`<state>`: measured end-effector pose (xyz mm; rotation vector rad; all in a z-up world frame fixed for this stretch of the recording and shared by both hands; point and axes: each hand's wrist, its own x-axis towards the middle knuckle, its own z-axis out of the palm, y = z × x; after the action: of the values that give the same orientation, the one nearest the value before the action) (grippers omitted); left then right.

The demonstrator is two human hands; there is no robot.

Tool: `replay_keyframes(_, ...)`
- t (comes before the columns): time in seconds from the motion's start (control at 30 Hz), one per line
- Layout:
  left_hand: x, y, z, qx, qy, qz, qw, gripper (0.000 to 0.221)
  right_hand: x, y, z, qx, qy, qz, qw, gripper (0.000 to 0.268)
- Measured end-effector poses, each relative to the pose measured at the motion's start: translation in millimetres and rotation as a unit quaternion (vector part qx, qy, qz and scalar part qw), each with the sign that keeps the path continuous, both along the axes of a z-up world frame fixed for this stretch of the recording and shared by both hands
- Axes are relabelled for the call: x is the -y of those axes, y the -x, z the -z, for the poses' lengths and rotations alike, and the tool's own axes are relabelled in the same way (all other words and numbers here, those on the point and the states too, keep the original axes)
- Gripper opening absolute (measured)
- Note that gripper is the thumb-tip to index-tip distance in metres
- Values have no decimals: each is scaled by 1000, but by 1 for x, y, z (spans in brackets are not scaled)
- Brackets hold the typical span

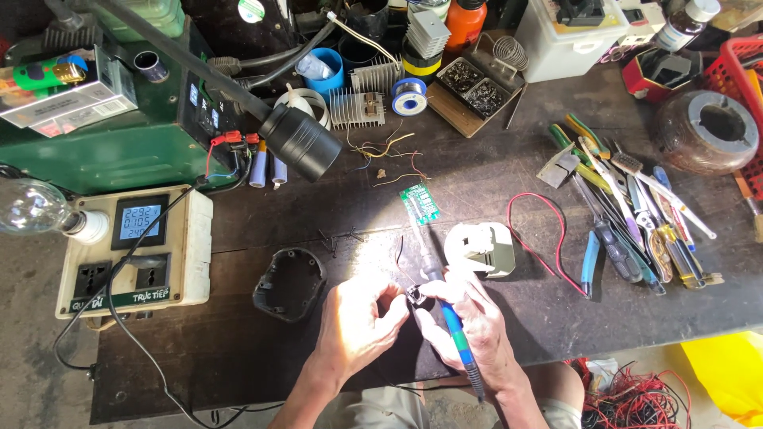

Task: Soldering wires to a small electronic component on a repair bench

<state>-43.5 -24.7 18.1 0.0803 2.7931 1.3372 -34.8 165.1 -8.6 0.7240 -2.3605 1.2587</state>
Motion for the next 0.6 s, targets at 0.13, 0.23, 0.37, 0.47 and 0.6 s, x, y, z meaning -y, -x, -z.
replay_keyframes(0.13,3,-1,-4,-30,-28,22,999,11,-1,-1,7,16,7,-19,1000,44)
replay_keyframes(0.23,6,-3,-2,-22,-54,17,998,9,-1,-1,2,16,12,-30,999,45)
replay_keyframes(0.37,7,-4,-10,67,-113,-11,991,18,-6,-5,16,-9,-22,3,1000,50)
replay_keyframes(0.47,6,0,-39,71,-104,-10,992,19,-10,-6,1,-18,-6,-10,1000,46)
replay_keyframes(0.6,4,33,-44,-92,-72,-52,992,12,3,-16,-10,-118,46,73,989,30)
